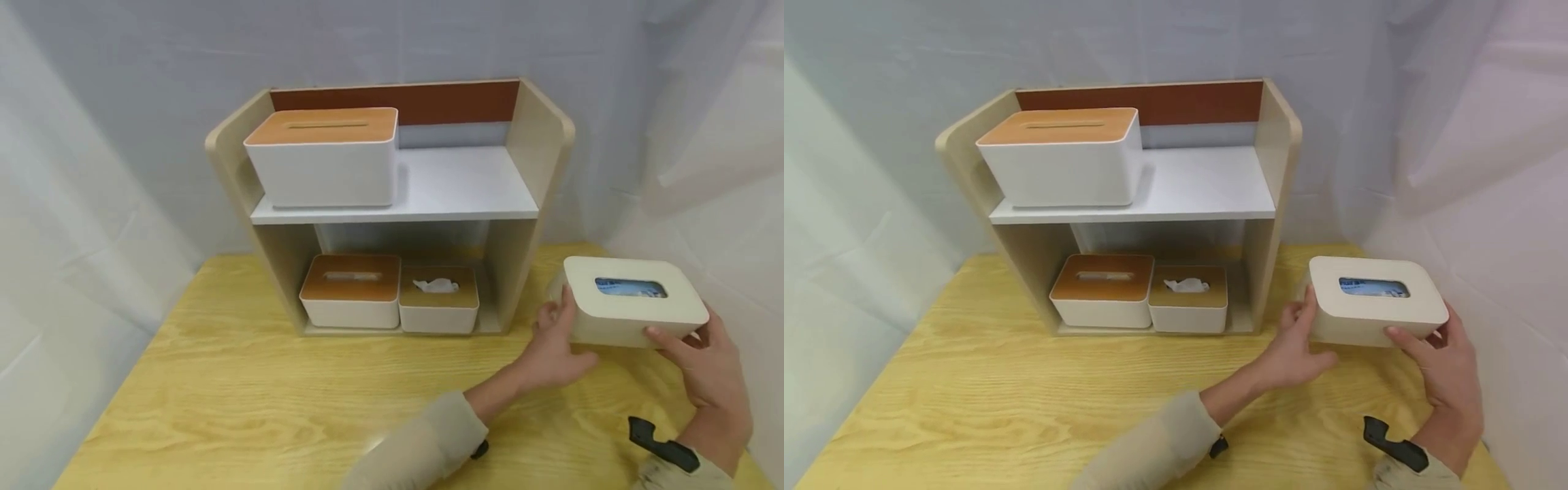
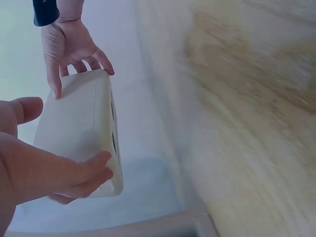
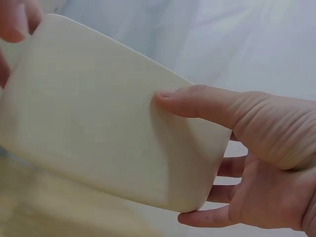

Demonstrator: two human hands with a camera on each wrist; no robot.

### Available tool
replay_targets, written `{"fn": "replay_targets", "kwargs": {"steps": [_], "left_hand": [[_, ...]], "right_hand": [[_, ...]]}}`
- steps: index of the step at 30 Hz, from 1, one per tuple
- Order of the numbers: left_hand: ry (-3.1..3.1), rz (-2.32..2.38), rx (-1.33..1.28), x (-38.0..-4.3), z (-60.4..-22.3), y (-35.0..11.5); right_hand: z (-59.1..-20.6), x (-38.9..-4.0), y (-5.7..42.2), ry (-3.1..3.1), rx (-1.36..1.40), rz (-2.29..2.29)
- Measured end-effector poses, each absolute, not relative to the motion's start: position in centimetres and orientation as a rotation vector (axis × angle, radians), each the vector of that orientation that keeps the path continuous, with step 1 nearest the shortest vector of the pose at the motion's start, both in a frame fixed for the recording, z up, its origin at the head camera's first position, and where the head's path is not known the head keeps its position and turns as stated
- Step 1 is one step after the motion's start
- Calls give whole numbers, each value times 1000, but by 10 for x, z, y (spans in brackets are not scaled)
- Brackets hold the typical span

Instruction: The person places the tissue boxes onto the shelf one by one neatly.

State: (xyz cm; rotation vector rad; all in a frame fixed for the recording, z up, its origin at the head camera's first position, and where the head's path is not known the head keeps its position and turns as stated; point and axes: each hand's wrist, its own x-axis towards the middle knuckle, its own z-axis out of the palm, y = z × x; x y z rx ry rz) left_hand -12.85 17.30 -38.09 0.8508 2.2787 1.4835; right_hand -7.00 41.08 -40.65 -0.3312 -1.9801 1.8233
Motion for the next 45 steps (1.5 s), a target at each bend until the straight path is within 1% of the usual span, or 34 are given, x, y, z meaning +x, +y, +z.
{"fn": "replay_targets", "kwargs": {"steps": [7,13,16,24,26,31,38,45], "left_hand": [[2328,1465,953,-113,-366,163],[2341,1483,1012,-100,-359,155],[2354,1482,1034,-95,-356,150],[2409,1482,1053,-80,-347,135],[2416,1493,1043,-77,-346,132],[2438,1522,1025,-69,-343,124],[2452,1587,985,-61,-340,112],[2484,1640,937,-57,-336,99]], "right_hand": [[-382,-58,405,-2085,-443,1562],[-377,-48,405,-2241,-369,1270],[-380,-44,407,-2219,-326,1245],[-369,-39,399,-2103,-190,1298],[-368,-37,397,-2100,-117,1299],[-367,-33,397,-1931,95,1533],[-367,-30,397,-1914,121,1542],[-359,-31,386,-1893,347,1664]]}}
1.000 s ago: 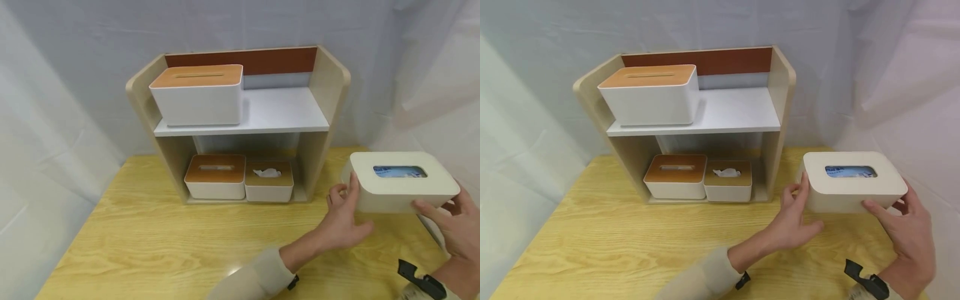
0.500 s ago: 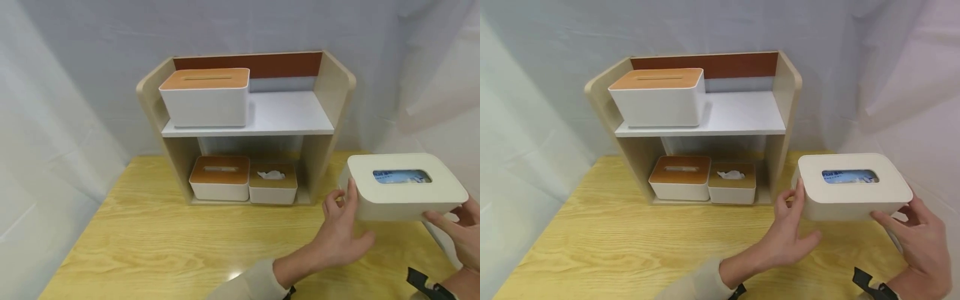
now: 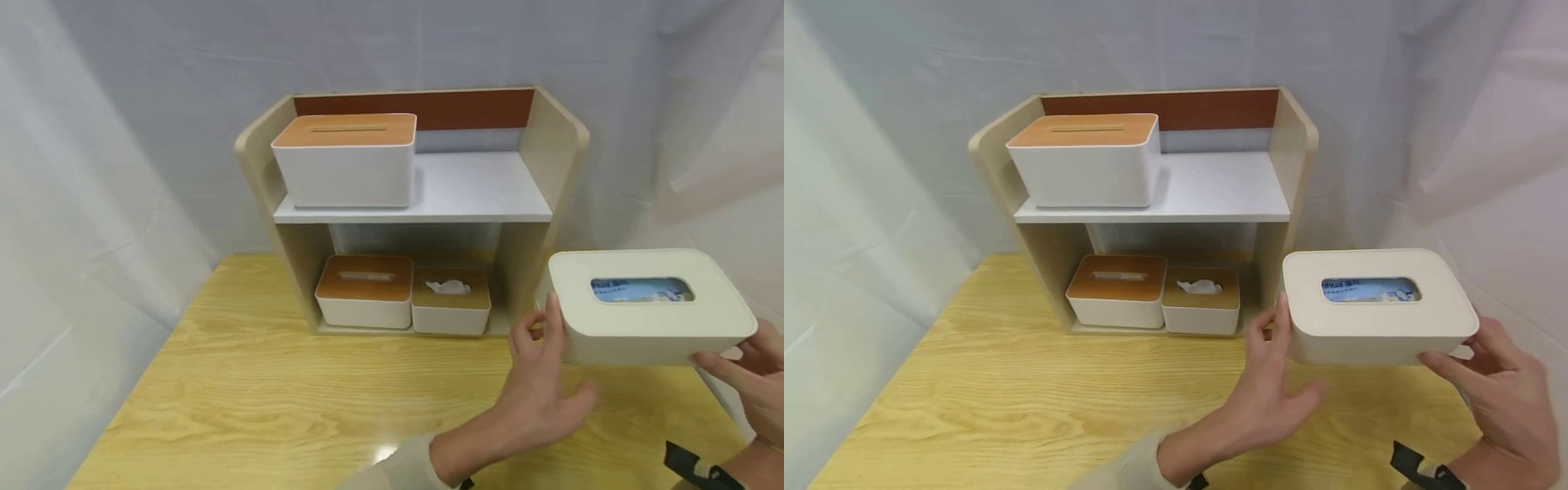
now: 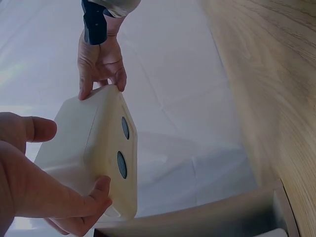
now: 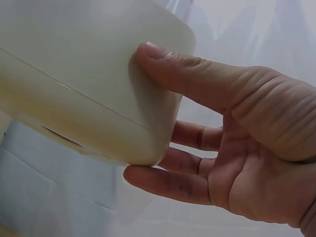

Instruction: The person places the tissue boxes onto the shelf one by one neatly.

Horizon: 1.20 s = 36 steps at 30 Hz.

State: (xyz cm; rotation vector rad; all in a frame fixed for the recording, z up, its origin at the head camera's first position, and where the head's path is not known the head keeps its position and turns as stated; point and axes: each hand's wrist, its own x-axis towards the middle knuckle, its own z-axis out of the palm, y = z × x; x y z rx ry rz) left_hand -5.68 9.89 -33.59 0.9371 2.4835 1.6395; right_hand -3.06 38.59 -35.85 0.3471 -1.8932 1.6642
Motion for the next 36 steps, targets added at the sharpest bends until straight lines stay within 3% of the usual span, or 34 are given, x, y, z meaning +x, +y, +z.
{"fn": "replay_targets", "kwargs": {"steps": [4,11,18,36], "left_hand": [[2499,1667,892,-54,-334,90],[2554,1741,917,-53,-335,78],[2524,1807,905,-58,-337,62],[2497,1967,727,-62,-322,36]], "right_hand": [[-352,-34,377,-1934,398,1670],[-337,-40,362,-2201,207,1427],[-322,-44,339,-2009,373,1741],[-307,-59,299,-1825,686,1764]]}}
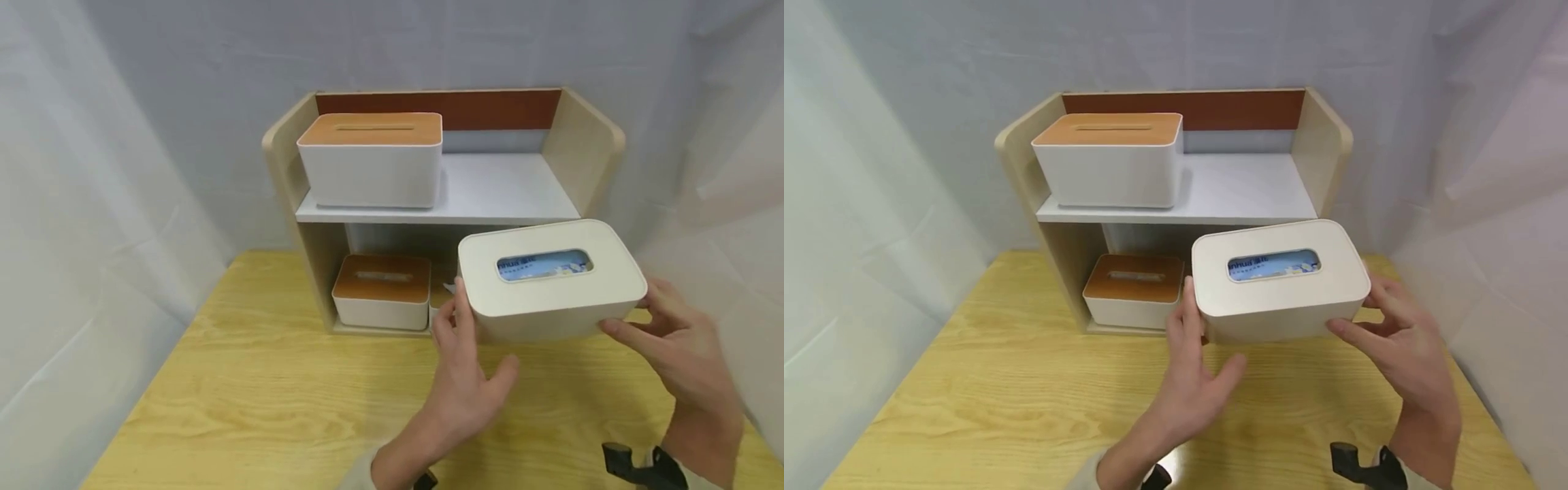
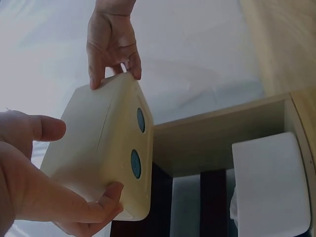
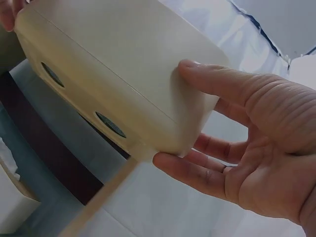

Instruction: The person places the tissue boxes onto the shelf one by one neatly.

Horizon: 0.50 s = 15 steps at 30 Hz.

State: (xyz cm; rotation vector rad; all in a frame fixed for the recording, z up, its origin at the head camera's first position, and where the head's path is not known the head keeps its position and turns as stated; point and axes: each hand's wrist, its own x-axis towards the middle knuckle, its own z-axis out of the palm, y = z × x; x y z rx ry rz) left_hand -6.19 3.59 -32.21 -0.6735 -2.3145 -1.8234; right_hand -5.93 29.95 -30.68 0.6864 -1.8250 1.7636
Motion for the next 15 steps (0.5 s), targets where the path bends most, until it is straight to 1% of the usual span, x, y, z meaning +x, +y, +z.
{"fn": "replay_targets", "kwargs": {"steps": [8,15], "left_hand": [[-2256,-1844,-642,-67,-315,24],[-2281,-1855,-630,-68,-313,20]], "right_hand": [[-303,-64,282,-1864,640,1738],[-303,-62,277,-1935,557,1709]]}}
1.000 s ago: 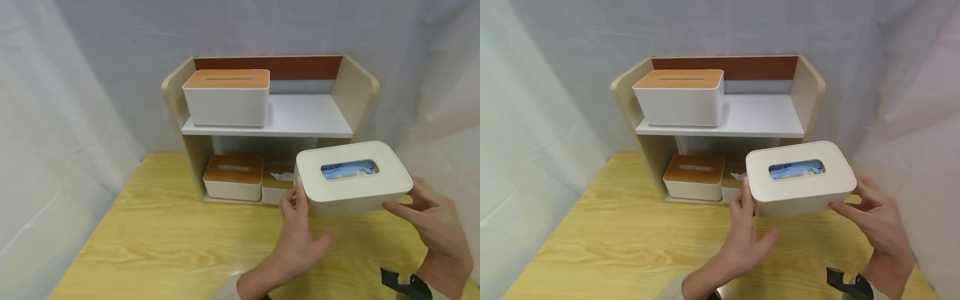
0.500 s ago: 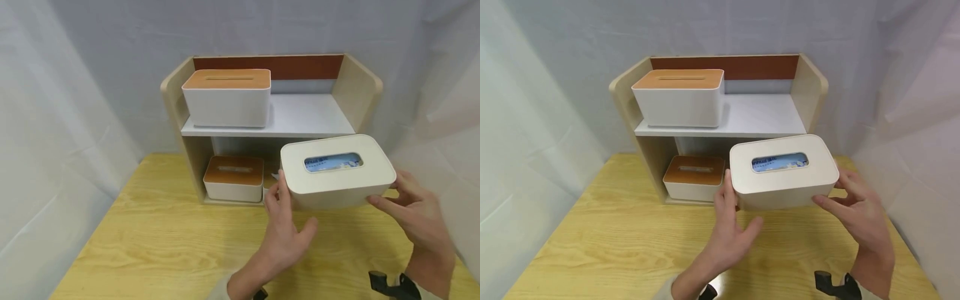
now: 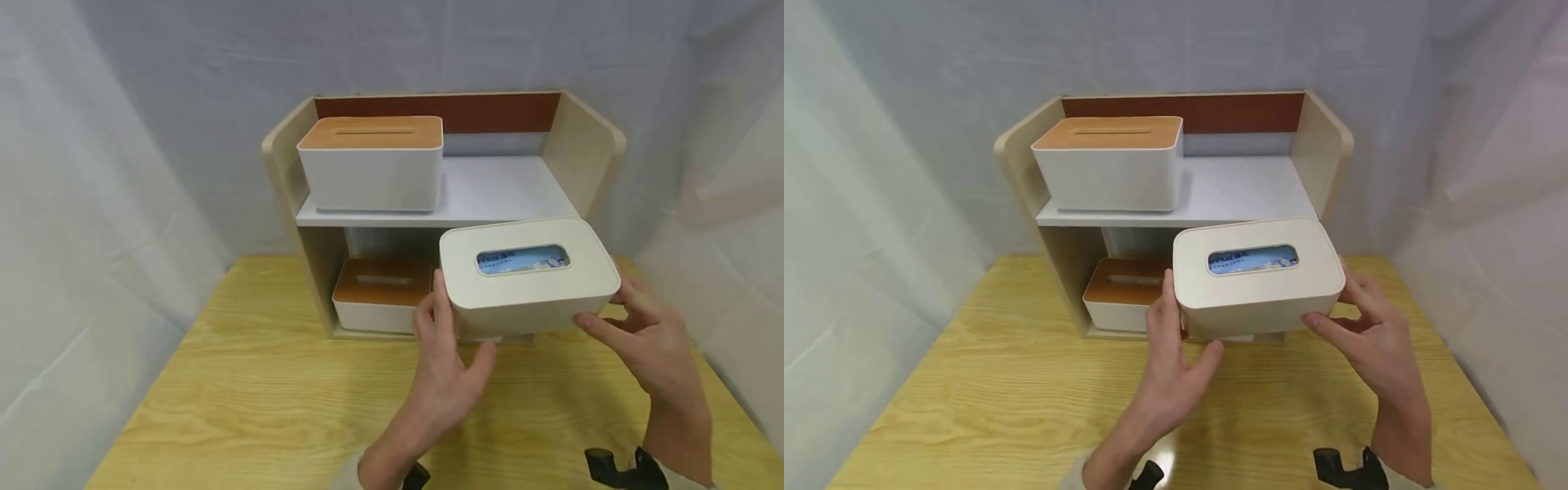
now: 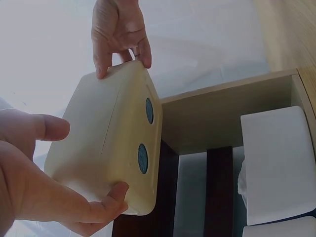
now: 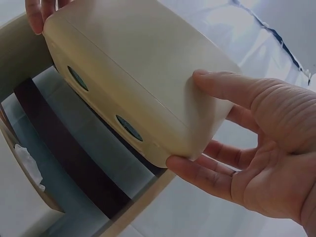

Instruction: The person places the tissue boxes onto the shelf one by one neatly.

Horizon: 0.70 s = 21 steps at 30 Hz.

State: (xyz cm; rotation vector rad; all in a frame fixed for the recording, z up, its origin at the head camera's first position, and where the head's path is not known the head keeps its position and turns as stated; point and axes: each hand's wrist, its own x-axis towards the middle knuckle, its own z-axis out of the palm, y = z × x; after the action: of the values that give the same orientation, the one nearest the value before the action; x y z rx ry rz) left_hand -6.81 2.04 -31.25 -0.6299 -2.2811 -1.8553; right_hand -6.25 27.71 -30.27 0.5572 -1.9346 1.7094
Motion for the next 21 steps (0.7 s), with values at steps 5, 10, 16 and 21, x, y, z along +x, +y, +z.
{"fn": "replay_targets", "kwargs": {"steps": [5,10,16,21], "left_hand": [[-2291,-1846,-628,-70,-313,20],[-2294,-1852,-614,-70,-314,21],[-2264,-1859,-617,-71,-315,19],[-2196,-1812,-688,-78,-317,16]], "right_hand": [[-302,-62,277,-1971,535,1658],[-302,-61,276,-1968,539,1648],[-301,-61,272,-1988,505,1642],[-300,-66,268,-1991,490,1597]]}}
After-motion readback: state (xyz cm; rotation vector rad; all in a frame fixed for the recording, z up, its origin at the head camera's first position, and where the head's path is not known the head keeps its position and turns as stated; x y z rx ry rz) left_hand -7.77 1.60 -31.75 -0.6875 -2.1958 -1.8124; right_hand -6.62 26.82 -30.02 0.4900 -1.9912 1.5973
